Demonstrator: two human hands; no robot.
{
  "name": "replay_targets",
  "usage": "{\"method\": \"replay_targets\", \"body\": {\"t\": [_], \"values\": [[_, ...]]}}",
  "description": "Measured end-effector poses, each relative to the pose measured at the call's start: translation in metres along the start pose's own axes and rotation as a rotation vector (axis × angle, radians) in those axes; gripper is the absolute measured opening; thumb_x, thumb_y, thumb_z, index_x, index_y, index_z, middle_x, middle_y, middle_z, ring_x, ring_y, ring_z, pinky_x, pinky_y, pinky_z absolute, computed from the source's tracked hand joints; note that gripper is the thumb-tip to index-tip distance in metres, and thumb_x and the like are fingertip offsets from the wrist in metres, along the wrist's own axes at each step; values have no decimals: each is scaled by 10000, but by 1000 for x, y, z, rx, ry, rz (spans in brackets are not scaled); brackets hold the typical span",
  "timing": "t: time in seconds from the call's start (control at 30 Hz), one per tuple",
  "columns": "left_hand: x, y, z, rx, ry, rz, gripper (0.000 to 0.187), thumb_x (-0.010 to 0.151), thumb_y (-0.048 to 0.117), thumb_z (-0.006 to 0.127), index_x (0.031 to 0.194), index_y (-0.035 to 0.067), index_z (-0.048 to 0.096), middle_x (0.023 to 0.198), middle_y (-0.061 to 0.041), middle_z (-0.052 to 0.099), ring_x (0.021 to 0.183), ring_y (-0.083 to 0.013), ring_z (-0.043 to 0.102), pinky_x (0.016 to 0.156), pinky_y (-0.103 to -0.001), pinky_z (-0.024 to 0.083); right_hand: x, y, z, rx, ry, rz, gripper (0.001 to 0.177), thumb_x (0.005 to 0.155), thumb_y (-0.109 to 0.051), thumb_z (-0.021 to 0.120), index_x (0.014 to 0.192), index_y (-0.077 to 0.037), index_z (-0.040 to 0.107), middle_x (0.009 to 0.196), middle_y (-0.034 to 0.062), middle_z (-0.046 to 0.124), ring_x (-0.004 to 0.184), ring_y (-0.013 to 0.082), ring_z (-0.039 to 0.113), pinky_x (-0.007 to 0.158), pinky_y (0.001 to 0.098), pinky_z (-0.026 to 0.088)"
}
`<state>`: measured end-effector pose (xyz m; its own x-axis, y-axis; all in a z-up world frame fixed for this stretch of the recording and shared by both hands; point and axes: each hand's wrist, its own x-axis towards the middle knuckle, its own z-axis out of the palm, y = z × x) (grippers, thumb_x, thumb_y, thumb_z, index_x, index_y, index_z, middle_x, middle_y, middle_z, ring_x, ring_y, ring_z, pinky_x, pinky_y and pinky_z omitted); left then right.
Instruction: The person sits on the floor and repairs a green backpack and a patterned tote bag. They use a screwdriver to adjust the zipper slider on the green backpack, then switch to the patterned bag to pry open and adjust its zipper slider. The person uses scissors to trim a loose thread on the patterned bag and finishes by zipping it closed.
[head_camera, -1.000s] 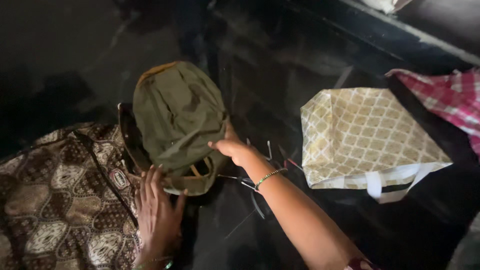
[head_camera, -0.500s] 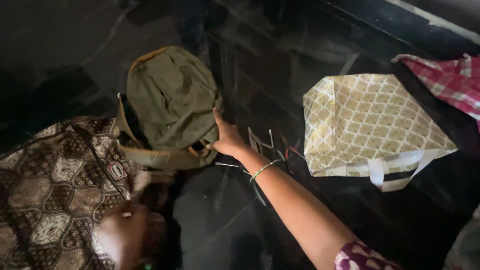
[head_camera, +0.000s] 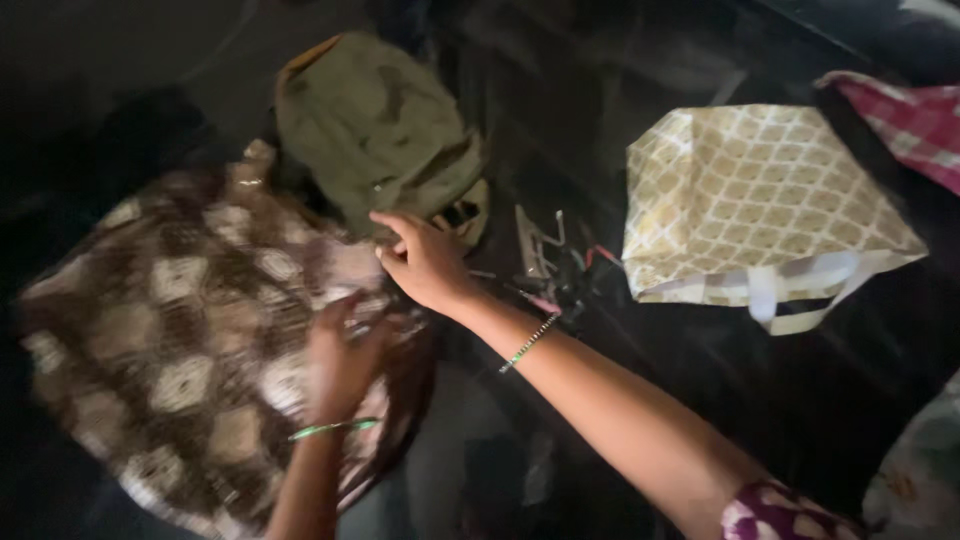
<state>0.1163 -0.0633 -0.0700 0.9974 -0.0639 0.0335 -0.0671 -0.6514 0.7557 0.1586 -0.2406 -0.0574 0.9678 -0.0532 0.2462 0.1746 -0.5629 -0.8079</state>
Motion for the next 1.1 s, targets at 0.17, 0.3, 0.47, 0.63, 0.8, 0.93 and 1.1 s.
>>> {"method": "replay_targets", "body": {"t": [0.17,0.3,0.47,0.63,0.8,0.93,1.1], "values": [[-39,-23,2,317,-109,-88,802,806,571,681,1478,170,505,1602,-161,310,1507,-419,178,1172,-681,146,-34,22,46,-268,-170,-320,360,974,-231,646,1315,-117,657,1308,110,686,1249,317,620,1094,437,482],[-57,-75,4,312,-237,-252,872,858,743,547,1516,191,396,1689,-86,135,1567,-349,-9,1151,-751,-3,-48,39,70,-284,-242,-185,346,995,-301,596,1275,-143,725,1273,90,706,1264,326,600,1138,434,447],[-61,-98,21,284,-206,-194,873,846,735,519,1541,220,405,1689,-96,59,1544,-344,-104,1107,-782,-63,-68,15,54,-260,-238,-192,499,814,-407,796,1145,-38,731,1323,146,632,1366,397,417,1063,492,371],[-49,-80,11,105,-131,-308,615,939,580,425,1448,271,577,1682,-31,300,1588,-323,84,1203,-752,-25,-81,-9,44,-308,-175,-305,401,794,-337,838,1032,-28,747,1224,92,697,1387,349,481,1100,452,457],[-30,-60,-10,-695,55,-282,578,943,404,650,1401,56,594,1373,-168,659,1278,-308,629,1106,-472,481,-93,-27,34,-564,-181,-660,104,780,-21,759,734,12,671,1324,213,667,1372,342,557,982,381,571],[-21,-44,-14,-776,-87,-447,556,914,279,678,1416,84,541,1281,-192,692,1138,-315,703,999,-474,584,-108,-35,50,-596,-268,-769,103,853,51,690,754,33,667,1284,197,664,1352,350,583,911,314,593],[-22,-57,-2,-358,-124,-337,549,1001,457,538,1418,106,610,1338,-174,693,1232,-340,670,1085,-513,524,-119,-19,55,-378,-225,-501,231,857,-172,724,972,28,709,1146,156,664,1275,344,615,941,426,580]]}}
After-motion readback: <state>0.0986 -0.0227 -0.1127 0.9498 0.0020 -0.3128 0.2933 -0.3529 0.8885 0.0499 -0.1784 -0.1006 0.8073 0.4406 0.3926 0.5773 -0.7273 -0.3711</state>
